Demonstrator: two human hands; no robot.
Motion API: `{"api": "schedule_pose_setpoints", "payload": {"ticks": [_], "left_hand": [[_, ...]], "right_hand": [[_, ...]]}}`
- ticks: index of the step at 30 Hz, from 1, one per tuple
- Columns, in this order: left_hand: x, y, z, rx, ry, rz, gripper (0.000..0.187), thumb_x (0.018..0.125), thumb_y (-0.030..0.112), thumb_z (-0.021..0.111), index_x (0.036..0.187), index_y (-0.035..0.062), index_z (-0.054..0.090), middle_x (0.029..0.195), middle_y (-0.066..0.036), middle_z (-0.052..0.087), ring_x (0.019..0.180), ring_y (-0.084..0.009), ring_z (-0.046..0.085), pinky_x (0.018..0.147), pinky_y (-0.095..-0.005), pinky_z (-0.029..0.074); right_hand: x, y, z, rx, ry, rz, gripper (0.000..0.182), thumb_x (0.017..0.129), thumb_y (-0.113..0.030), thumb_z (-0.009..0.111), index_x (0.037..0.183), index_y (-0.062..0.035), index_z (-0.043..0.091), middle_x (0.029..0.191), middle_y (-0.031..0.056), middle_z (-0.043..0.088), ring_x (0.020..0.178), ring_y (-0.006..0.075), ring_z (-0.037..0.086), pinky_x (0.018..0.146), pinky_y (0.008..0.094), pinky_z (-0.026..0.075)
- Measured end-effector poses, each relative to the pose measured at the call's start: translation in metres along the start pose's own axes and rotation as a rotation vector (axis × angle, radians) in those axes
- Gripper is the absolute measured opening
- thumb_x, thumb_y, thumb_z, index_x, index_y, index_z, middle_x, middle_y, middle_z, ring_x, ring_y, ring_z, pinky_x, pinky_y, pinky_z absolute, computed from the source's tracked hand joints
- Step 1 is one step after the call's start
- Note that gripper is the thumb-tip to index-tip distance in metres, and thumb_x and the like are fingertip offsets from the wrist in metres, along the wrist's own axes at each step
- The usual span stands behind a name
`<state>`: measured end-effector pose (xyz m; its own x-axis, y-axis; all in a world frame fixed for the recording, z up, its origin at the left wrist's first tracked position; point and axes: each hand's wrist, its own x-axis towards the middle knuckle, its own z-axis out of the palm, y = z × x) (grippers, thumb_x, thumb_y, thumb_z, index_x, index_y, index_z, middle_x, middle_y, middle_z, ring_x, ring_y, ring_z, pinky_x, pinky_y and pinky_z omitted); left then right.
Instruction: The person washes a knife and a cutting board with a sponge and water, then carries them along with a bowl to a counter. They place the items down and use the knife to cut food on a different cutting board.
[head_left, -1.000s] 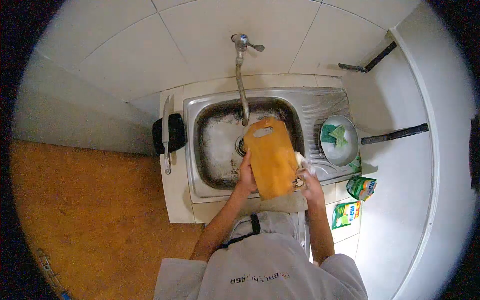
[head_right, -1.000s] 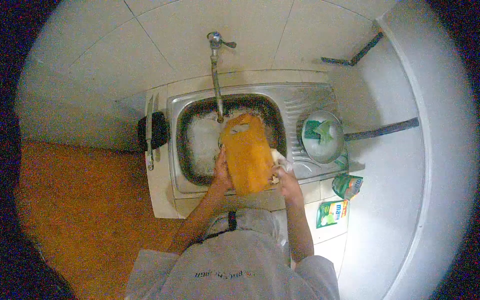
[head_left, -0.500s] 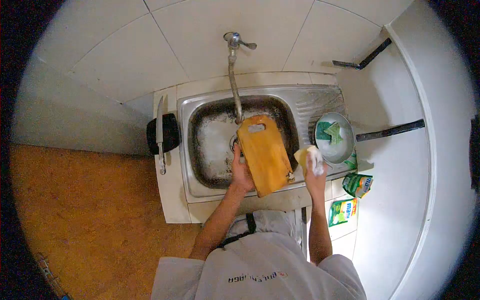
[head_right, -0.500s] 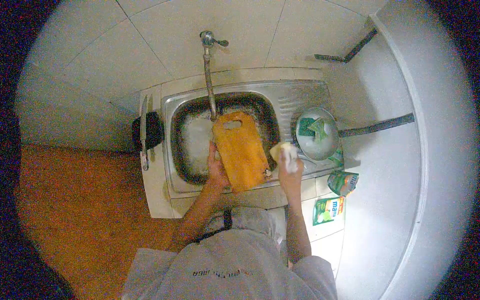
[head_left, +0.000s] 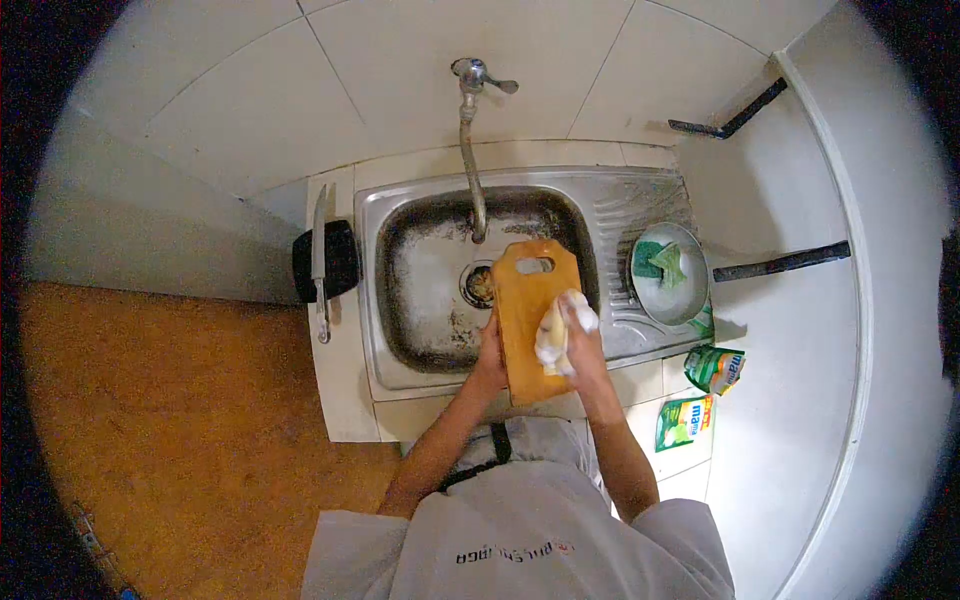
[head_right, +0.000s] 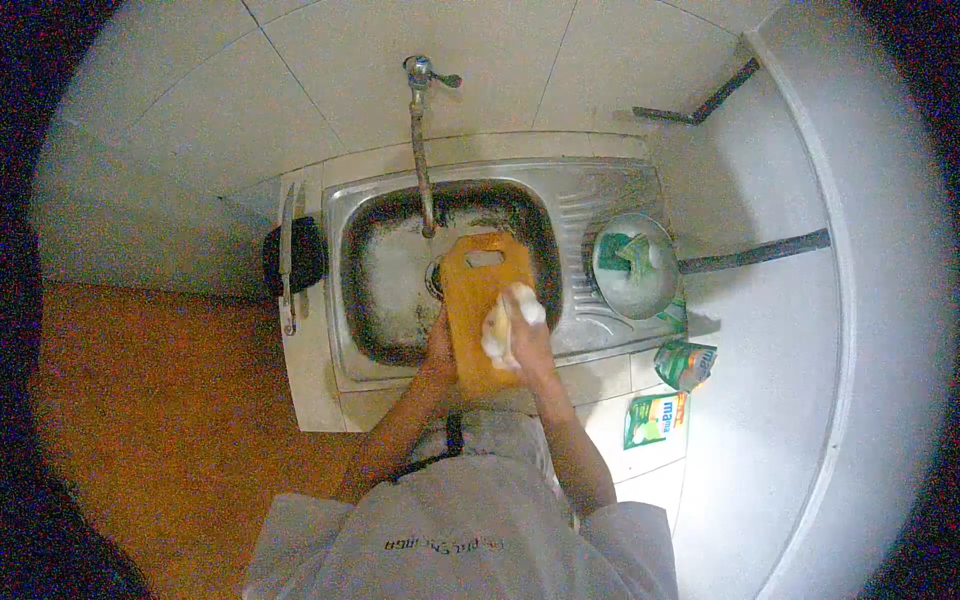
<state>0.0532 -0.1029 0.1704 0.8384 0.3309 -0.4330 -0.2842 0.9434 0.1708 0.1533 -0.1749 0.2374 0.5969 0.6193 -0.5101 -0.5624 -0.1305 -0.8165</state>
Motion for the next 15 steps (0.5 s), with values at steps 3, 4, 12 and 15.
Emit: {"api": "schedule_pose_setpoints", "payload": {"ticks": [3, 4, 12, 15], "left_hand": [[0.001, -0.002, 0.007, -0.039, -0.032, 0.016, 0.076, 0.082, 0.065, 0.032, 0.131, 0.0075, 0.034, 0.129, -0.014, 0.042, 0.115, -0.0306, 0.045, 0.098, -0.0431, 0.035], [0.002, -0.002, 0.01, -0.05, -0.045, 0.019, 0.076, 0.082, 0.065, 0.032, 0.131, 0.0075, 0.034, 0.129, -0.014, 0.042, 0.114, -0.0306, 0.045, 0.098, -0.043, 0.035], [0.003, 0.001, 0.028, -0.146, -0.13, 0.069, 0.075, 0.082, 0.065, 0.032, 0.131, 0.0074, 0.034, 0.128, -0.013, 0.043, 0.113, -0.0304, 0.046, 0.098, -0.0428, 0.035], [0.011, -0.001, 0.016, -0.184, -0.167, 0.041, 0.075, 0.082, 0.065, 0.032, 0.131, 0.0079, 0.035, 0.128, -0.013, 0.043, 0.113, -0.0301, 0.047, 0.098, -0.0426, 0.035]], "right_hand": [[-0.004, -0.009, 0.007, 0.114, -0.048, 0.056, 0.02, 0.086, -0.032, 0.055, 0.09, -0.0124, 0.051, 0.069, 0.0022, 0.053, 0.054, 0.0123, 0.054, 0.043, 0.026, 0.044], [-0.004, -0.01, 0.008, 0.196, -0.069, 0.071, 0.02, 0.086, -0.032, 0.055, 0.088, -0.013, 0.051, 0.068, 0.0024, 0.053, 0.054, 0.0127, 0.054, 0.044, 0.0262, 0.045], [0.019, 0.037, -0.007, 0.173, 0.052, 0.025, 0.023, 0.085, -0.033, 0.057, 0.092, -0.0118, 0.053, 0.071, 0.0015, 0.054, 0.058, 0.0128, 0.054, 0.047, 0.0268, 0.045], [0.008, 0.017, 0.006, 0.027, 0.084, 0.008, 0.027, 0.085, -0.032, 0.057, 0.099, -0.01, 0.053, 0.074, 0.0012, 0.054, 0.061, 0.0115, 0.053, 0.051, 0.0258, 0.045]]}}
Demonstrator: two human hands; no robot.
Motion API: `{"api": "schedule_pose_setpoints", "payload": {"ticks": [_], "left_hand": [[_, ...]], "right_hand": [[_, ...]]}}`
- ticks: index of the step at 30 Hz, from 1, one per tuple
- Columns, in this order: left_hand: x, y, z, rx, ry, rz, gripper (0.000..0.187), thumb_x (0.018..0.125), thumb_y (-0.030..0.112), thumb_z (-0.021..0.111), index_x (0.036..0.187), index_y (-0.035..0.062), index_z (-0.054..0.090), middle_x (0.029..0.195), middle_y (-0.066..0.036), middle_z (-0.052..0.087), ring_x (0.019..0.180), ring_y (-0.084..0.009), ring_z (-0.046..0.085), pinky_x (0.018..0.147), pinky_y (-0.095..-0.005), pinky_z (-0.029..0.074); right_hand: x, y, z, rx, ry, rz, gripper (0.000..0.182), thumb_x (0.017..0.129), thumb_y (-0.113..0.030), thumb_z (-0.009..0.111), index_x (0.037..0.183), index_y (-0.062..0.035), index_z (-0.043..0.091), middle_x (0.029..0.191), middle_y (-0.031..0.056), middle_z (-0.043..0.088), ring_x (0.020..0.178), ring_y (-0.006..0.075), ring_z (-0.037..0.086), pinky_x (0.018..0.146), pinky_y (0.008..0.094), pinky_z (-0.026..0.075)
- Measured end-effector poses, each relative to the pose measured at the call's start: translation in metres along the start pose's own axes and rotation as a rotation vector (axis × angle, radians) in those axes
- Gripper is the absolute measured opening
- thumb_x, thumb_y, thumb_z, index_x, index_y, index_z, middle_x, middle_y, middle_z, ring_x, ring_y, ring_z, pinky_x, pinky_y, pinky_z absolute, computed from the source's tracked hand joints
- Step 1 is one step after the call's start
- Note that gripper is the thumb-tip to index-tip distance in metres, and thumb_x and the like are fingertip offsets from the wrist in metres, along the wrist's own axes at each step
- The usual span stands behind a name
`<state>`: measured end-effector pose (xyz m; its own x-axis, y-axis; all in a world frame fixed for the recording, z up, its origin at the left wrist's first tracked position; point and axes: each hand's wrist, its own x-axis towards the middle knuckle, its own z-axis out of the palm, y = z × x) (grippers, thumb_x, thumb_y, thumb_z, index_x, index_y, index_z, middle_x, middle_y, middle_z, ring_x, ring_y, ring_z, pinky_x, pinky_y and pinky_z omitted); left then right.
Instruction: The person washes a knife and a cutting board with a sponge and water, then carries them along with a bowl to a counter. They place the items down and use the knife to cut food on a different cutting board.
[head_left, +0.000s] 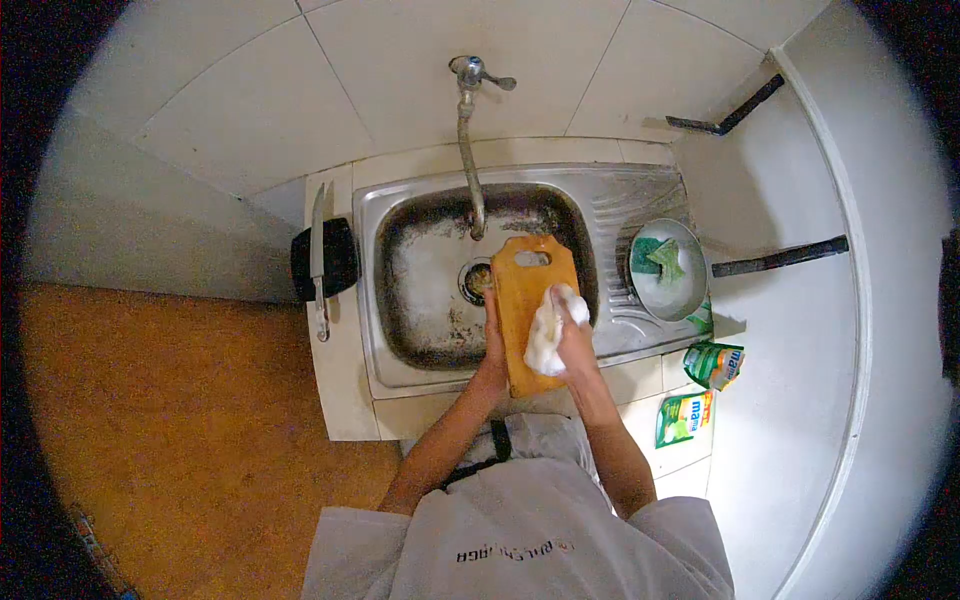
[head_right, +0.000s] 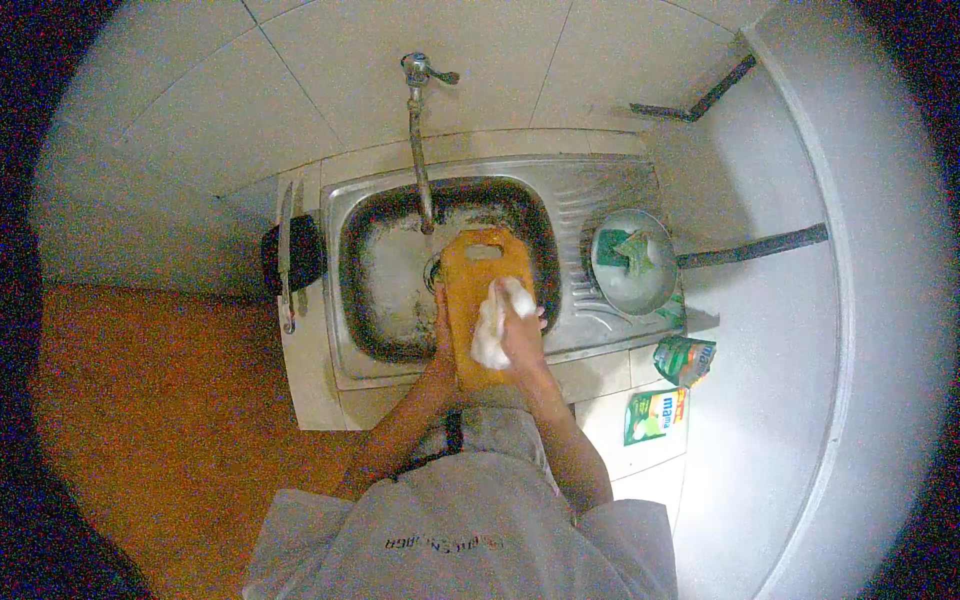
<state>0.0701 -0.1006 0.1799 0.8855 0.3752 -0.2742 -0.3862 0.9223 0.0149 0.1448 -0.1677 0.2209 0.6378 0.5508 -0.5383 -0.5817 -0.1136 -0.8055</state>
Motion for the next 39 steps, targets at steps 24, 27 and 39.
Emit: {"api": "schedule_pose_setpoints", "payload": {"ticks": [24, 27, 39], "left_hand": [[0.025, -0.016, -0.098, 0.157, -0.191, -0.22, 0.08, 0.079, 0.071, 0.027, 0.131, 0.0111, 0.035, 0.128, -0.012, 0.043, 0.114, -0.0293, 0.046, 0.096, -0.0449, 0.037], [0.027, -0.012, -0.101, 0.338, -0.328, -0.062, 0.078, 0.08, 0.069, 0.027, 0.131, 0.0112, 0.034, 0.13, -0.012, 0.041, 0.116, -0.0285, 0.044, 0.098, -0.0441, 0.035], [-0.001, 0.003, 0.016, 0.052, 0.003, -0.019, 0.068, 0.084, 0.062, 0.031, 0.128, 0.0112, 0.038, 0.122, -0.009, 0.048, 0.108, -0.0258, 0.05, 0.095, -0.0411, 0.039]], "right_hand": [[-0.055, 0.026, -0.019, -1.526, -0.375, -0.669, 0.037, 0.072, -0.023, 0.063, 0.1, 0.0007, 0.057, 0.106, 0.024, 0.05, 0.089, 0.0393, 0.052, 0.074, 0.0473, 0.042], [-0.046, -0.004, -0.023, -1.698, -0.543, -0.458, 0.036, 0.074, -0.028, 0.06, 0.096, 0.0004, 0.058, 0.1, 0.0212, 0.053, 0.086, 0.0392, 0.053, 0.074, 0.0462, 0.042], [-0.022, 0.01, -0.031, -1.413, -0.526, -0.948, 0.021, 0.074, -0.016, 0.052, 0.088, -0.0044, 0.061, 0.078, 0.0216, 0.059, 0.083, 0.0351, 0.056, 0.074, 0.0467, 0.043]]}}
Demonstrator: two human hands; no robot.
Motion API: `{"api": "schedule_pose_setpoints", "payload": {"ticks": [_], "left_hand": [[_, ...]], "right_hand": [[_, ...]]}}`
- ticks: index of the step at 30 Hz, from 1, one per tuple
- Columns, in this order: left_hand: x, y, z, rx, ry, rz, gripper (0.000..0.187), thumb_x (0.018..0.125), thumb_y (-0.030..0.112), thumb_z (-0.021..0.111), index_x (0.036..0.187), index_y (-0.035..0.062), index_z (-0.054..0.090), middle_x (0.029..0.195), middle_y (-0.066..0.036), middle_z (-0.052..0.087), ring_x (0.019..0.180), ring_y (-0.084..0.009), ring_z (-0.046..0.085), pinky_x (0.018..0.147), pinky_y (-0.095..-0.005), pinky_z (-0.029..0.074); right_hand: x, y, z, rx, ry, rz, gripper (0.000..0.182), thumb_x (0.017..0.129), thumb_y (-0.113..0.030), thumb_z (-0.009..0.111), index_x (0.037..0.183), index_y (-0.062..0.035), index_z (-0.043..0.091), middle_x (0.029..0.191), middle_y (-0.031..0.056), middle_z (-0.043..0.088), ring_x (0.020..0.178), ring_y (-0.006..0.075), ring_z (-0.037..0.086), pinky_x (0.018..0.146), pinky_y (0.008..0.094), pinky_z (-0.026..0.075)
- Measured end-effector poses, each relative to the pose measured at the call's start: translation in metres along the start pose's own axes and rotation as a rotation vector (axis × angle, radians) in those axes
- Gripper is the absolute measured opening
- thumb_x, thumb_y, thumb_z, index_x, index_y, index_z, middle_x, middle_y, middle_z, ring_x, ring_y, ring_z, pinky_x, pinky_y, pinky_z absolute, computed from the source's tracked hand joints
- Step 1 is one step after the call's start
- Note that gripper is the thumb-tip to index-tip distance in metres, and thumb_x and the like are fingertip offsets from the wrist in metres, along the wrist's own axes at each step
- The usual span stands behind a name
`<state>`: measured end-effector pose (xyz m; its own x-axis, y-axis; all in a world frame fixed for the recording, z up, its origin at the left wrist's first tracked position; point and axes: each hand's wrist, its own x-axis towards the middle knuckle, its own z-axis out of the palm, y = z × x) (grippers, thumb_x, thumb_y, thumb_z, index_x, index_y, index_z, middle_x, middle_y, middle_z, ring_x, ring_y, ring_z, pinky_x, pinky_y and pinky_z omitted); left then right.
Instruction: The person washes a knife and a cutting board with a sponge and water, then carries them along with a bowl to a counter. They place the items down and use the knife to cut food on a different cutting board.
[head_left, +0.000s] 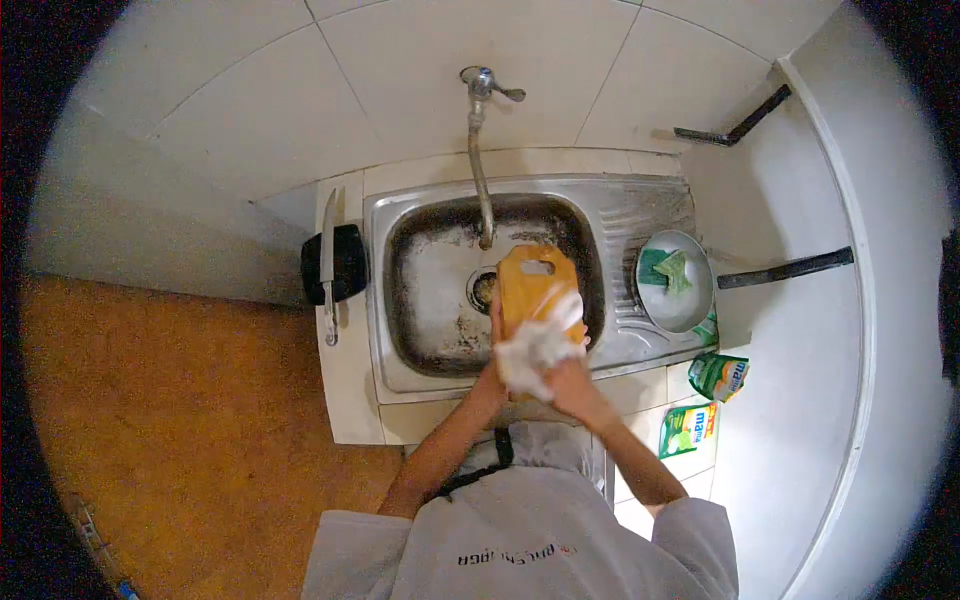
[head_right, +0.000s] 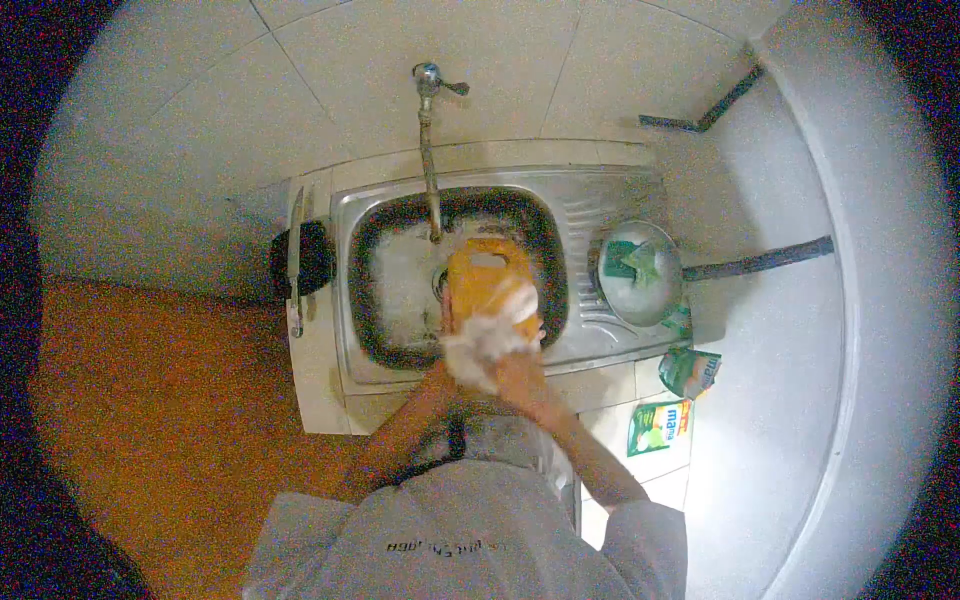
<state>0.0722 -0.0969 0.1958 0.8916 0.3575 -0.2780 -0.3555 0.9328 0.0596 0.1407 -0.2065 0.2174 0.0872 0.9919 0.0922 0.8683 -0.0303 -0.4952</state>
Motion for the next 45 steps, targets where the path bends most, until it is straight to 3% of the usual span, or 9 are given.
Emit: {"api": "schedule_pose_setpoints", "payload": {"ticks": [5, 8, 13, 17, 20, 26, 30, 39, 45], "left_hand": [[0.011, -0.015, -0.064, 0.054, 0.054, -0.017, 0.066, 0.084, 0.061, 0.034, 0.127, 0.0118, 0.039, 0.119, -0.008, 0.05, 0.104, -0.0257, 0.052, 0.091, -0.0397, 0.041], [0.034, -0.015, -0.066, -0.113, 0.058, 0.016, 0.059, 0.084, 0.058, 0.034, 0.115, 0.0092, 0.046, 0.107, -0.012, 0.053, 0.099, -0.0297, 0.05, 0.09, -0.0436, 0.041], [0.026, -0.004, -0.068, -0.065, 0.056, 0.034, 0.06, 0.083, 0.058, 0.034, 0.116, 0.0087, 0.046, 0.107, -0.012, 0.053, 0.099, -0.0303, 0.051, 0.089, -0.0441, 0.041], [0.009, -0.029, -0.071, -0.034, 0.047, -0.001, 0.061, 0.083, 0.059, 0.034, 0.116, 0.0083, 0.046, 0.107, -0.013, 0.053, 0.098, -0.0309, 0.051, 0.088, -0.0445, 0.042], [0.015, -0.032, -0.069, -0.003, 0.027, -0.016, 0.062, 0.082, 0.059, 0.035, 0.116, 0.008, 0.046, 0.107, -0.013, 0.053, 0.098, -0.0313, 0.051, 0.088, -0.0448, 0.042], [-0.066, -0.019, -0.097, 0.058, 0.009, -0.06, 0.063, 0.082, 0.059, 0.035, 0.117, 0.0074, 0.045, 0.107, -0.014, 0.053, 0.097, -0.032, 0.052, 0.087, -0.0453, 0.043], [-0.016, -0.038, -0.078, 0.096, -0.012, -0.114, 0.064, 0.081, 0.06, 0.035, 0.117, 0.0069, 0.045, 0.107, -0.014, 0.053, 0.097, -0.0326, 0.052, 0.086, -0.0457, 0.043], [0.033, -0.037, -0.058, 0.171, -0.084, -0.213, 0.066, 0.08, 0.06, 0.036, 0.118, 0.006, 0.045, 0.107, -0.015, 0.054, 0.096, -0.0337, 0.053, 0.084, -0.0465, 0.044], [-0.009, 0.011, 0.014, -0.128, -0.182, -0.312, 0.086, 0.07, 0.07, 0.041, 0.128, 0.0068, 0.037, 0.118, -0.022, 0.048, 0.102, -0.04, 0.051, 0.083, -0.0559, 0.043]], "right_hand": [[0.052, 0.038, -0.024, -0.058, 0.362, 0.074, 0.026, 0.074, -0.014, 0.051, 0.097, -0.0057, 0.059, 0.099, 0.0223, 0.056, 0.09, 0.0361, 0.054, 0.078, 0.0468, 0.043], [0.051, -0.002, -0.029, -0.067, -0.531, 0.547, 0.038, 0.074, -0.014, 0.052, 0.111, -0.0093, 0.053, 0.111, 0.024, 0.05, 0.1, 0.0396, 0.05, 0.084, 0.0468, 0.041], [0.005, 0.027, 0.018, -0.016, 0.156, -0.045, 0.023, 0.064, -0.016, 0.065, 0.082, -0.0027, 0.062, 0.073, 0.0181, 0.058, 0.071, 0.0385, 0.055, 0.064, 0.047, 0.044], [0.044, 0.062, -0.014, -0.08, -0.092, 0.219, 0.028, 0.076, -0.02, 0.051, 0.099, -0.0043, 0.058, 0.095, 0.0176, 0.058, 0.089, 0.0377, 0.054, 0.071, 0.0502, 0.042], [0.061, 0.03, -0.011, 0.143, 0.343, 0.465, 0.027, 0.078, -0.017, 0.049, 0.1, -0.004, 0.058, 0.093, 0.0168, 0.059, 0.085, 0.0375, 0.055, 0.07, 0.0485, 0.043], [0.011, 0.082, 0.055, 0.067, 0.272, -0.138, 0.039, 0.067, -0.009, 0.054, 0.105, 0.0037, 0.055, 0.101, 0.0241, 0.057, 0.086, 0.0387, 0.057, 0.075, 0.0437, 0.045], [0.05, 0.068, -0.037, 0.349, 0.183, 0.438, 0.036, 0.08, -0.026, 0.051, 0.109, -0.0041, 0.056, 0.102, 0.0211, 0.059, 0.093, 0.033, 0.057, 0.075, 0.0434, 0.046], [-0.012, 0.061, -0.04, -0.236, 0.463, 0.094, 0.043, 0.074, -0.001, 0.048, 0.117, -0.0012, 0.045, 0.12, 0.0252, 0.04, 0.105, 0.0441, 0.042, 0.087, 0.0497, 0.037], [-0.045, 0.155, -0.063, -0.377, 0.395, 0.699, 0.071, 0.069, -0.007, 0.059, 0.132, -0.0017, 0.028, 0.126, 0.0284, 0.036, 0.113, 0.044, 0.039, 0.094, 0.0483, 0.034]]}}
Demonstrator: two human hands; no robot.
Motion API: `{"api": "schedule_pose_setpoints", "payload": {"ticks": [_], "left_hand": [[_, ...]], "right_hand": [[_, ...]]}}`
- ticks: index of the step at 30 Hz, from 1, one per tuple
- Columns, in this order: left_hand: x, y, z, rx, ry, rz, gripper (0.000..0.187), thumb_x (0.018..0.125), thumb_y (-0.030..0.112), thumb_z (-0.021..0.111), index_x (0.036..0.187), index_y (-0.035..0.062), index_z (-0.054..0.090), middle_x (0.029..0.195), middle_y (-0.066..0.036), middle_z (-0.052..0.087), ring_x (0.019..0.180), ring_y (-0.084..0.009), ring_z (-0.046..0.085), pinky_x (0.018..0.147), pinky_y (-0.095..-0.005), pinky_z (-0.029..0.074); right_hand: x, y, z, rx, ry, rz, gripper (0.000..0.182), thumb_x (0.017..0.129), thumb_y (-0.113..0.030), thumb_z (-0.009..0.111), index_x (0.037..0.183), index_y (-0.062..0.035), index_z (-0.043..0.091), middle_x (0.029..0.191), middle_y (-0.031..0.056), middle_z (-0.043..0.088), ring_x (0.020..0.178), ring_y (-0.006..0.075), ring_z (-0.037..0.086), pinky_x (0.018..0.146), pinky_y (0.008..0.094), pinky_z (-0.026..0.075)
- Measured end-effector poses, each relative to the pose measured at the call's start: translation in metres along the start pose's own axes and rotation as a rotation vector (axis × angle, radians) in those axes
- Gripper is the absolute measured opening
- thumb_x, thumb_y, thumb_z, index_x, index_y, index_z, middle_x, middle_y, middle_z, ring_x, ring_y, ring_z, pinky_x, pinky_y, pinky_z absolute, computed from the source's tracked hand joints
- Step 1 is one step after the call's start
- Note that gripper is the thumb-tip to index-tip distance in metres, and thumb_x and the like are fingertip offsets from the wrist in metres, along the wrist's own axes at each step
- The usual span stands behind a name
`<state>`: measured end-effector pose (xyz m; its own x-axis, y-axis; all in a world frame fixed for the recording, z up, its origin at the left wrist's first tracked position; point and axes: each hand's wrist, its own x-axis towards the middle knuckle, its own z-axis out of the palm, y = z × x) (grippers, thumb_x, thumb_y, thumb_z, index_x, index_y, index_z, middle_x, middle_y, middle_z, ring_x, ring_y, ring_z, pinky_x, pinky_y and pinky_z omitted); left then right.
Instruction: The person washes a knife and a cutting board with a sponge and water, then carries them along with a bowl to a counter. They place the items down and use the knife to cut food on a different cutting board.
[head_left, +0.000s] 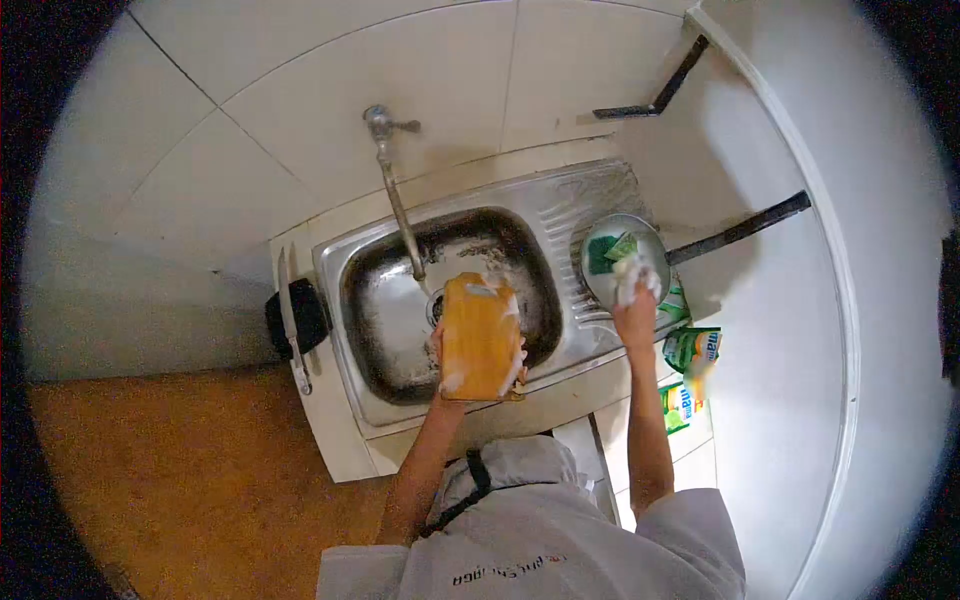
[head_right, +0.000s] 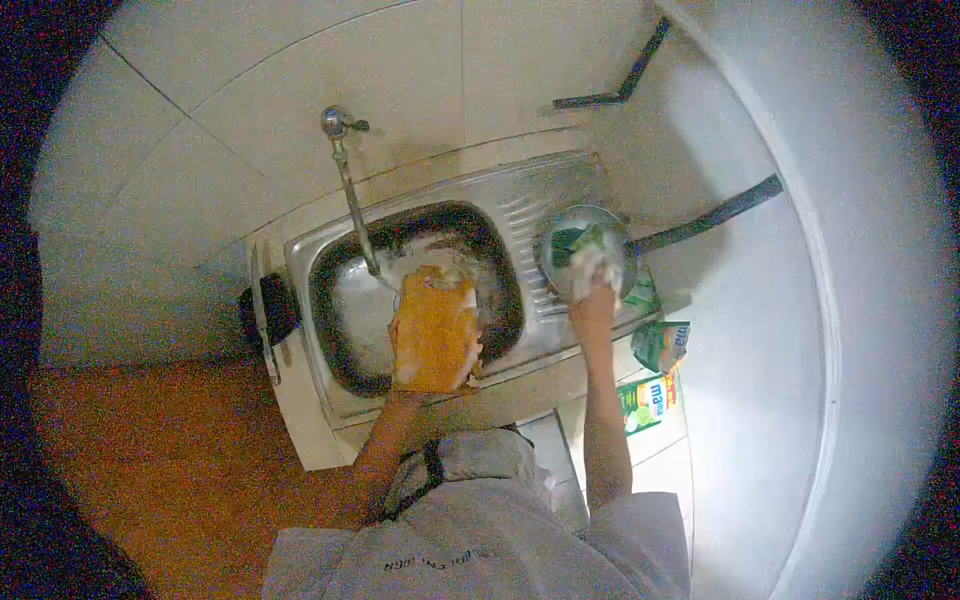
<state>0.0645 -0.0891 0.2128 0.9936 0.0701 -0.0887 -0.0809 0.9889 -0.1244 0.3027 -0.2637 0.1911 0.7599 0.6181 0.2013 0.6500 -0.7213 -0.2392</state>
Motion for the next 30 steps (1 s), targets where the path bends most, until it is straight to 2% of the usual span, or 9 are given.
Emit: {"api": "schedule_pose_setpoints", "payload": {"ticks": [1, 3, 7, 11, 13, 14, 20, 26, 30], "left_hand": [[-0.004, 0.004, -0.005, -0.007, 0.029, 0.078, 0.085, 0.071, 0.07, 0.04, 0.128, 0.0069, 0.037, 0.117, -0.021, 0.049, 0.1, -0.0399, 0.053, 0.082, -0.0564, 0.043], [-0.006, 0.015, -0.017, 0.072, 0.126, 0.107, 0.081, 0.069, 0.067, 0.043, 0.122, 0.0067, 0.041, 0.11, -0.02, 0.052, 0.093, -0.0376, 0.054, 0.076, -0.0537, 0.045], [-0.018, 0.026, -0.012, 0.124, 0.213, 0.295, 0.076, 0.066, 0.065, 0.046, 0.118, 0.0088, 0.045, 0.104, -0.015, 0.055, 0.086, -0.0344, 0.055, 0.07, -0.0487, 0.047], [-0.035, 0.038, -0.027, 0.118, 0.204, 0.327, 0.075, 0.066, 0.064, 0.048, 0.119, 0.0105, 0.044, 0.104, -0.013, 0.054, 0.084, -0.0325, 0.055, 0.069, -0.0463, 0.048], [-0.045, 0.041, -0.019, -0.017, 0.097, 0.432, 0.075, 0.075, 0.064, 0.039, 0.125, 0.0083, 0.04, 0.114, -0.017, 0.052, 0.095, -0.0361, 0.055, 0.079, -0.0536, 0.046], [-0.051, 0.052, -0.069, 0.071, 0.198, 0.4, 0.079, 0.068, 0.067, 0.047, 0.124, 0.012, 0.041, 0.116, -0.012, 0.05, 0.098, -0.0317, 0.051, 0.084, -0.049, 0.044], [-0.08, 0.067, -0.058, 0.094, 0.217, 0.489, 0.076, 0.07, 0.066, 0.045, 0.124, 0.0117, 0.041, 0.116, -0.013, 0.051, 0.098, -0.0314, 0.052, 0.083, -0.049, 0.044], [-0.071, 0.077, -0.042, 0.095, 0.188, 0.507, 0.073, 0.074, 0.064, 0.043, 0.124, 0.0113, 0.041, 0.116, -0.013, 0.051, 0.098, -0.031, 0.053, 0.083, -0.0491, 0.045], [-0.058, 0.075, -0.036, 0.078, 0.175, 0.5, 0.071, 0.076, 0.063, 0.041, 0.124, 0.011, 0.041, 0.116, -0.013, 0.051, 0.098, -0.0308, 0.054, 0.083, -0.0492, 0.045]], "right_hand": [[0.003, 0.005, -0.004, 0.068, -0.193, 0.152, 0.08, 0.065, -0.008, 0.063, 0.134, -0.0012, 0.024, 0.13, 0.0278, 0.033, 0.116, 0.0427, 0.037, 0.096, 0.0483, 0.033], [0.005, -0.004, 0.005, -0.016, 0.039, 0.058, 0.054, 0.066, -0.006, 0.061, 0.116, 0.0033, 0.044, 0.103, 0.0253, 0.052, 0.09, 0.042, 0.05, 0.082, 0.0462, 0.04], [-0.006, -0.081, 0.012, 0.162, -0.094, 0.192, 0.05, 0.065, -0.005, 0.061, 0.112, 0.0031, 0.047, 0.097, 0.0247, 0.053, 0.088, 0.0407, 0.05, 0.078, 0.0451, 0.04], [-0.013, -0.14, 0.071, 0.309, -0.199, -0.499, 0.041, 0.067, -0.006, 0.061, 0.105, 0.0045, 0.048, 0.092, 0.0249, 0.052, 0.09, 0.0409, 0.047, 0.079, 0.0453, 0.039], [-0.004, -0.189, 0.049, 0.465, -0.334, -0.445, 0.041, 0.068, -0.007, 0.061, 0.105, 0.0029, 0.049, 0.092, 0.0239, 0.053, 0.09, 0.0406, 0.048, 0.079, 0.0454, 0.039], [-0.001, -0.208, 0.041, 0.602, -0.472, -0.371, 0.04, 0.068, -0.008, 0.062, 0.105, 0.0012, 0.05, 0.092, 0.0229, 0.053, 0.089, 0.0403, 0.049, 0.079, 0.0455, 0.04], [0.016, -0.256, 0.117, 0.675, -0.637, -0.346, 0.035, 0.072, -0.01, 0.059, 0.105, -0.0012, 0.051, 0.092, 0.0205, 0.055, 0.086, 0.0394, 0.053, 0.077, 0.0438, 0.045], [0.041, -0.265, 0.16, 0.573, -0.366, -0.721, 0.025, 0.074, -0.014, 0.058, 0.091, 0.0028, 0.049, 0.083, 0.0195, 0.054, 0.083, 0.035, 0.054, 0.071, 0.0391, 0.046], [0.041, -0.279, 0.13, 0.833, -0.685, -0.231, 0.039, 0.078, -0.023, 0.055, 0.106, 0.0024, 0.044, 0.098, 0.0209, 0.053, 0.091, 0.0344, 0.055, 0.076, 0.044, 0.045]]}}
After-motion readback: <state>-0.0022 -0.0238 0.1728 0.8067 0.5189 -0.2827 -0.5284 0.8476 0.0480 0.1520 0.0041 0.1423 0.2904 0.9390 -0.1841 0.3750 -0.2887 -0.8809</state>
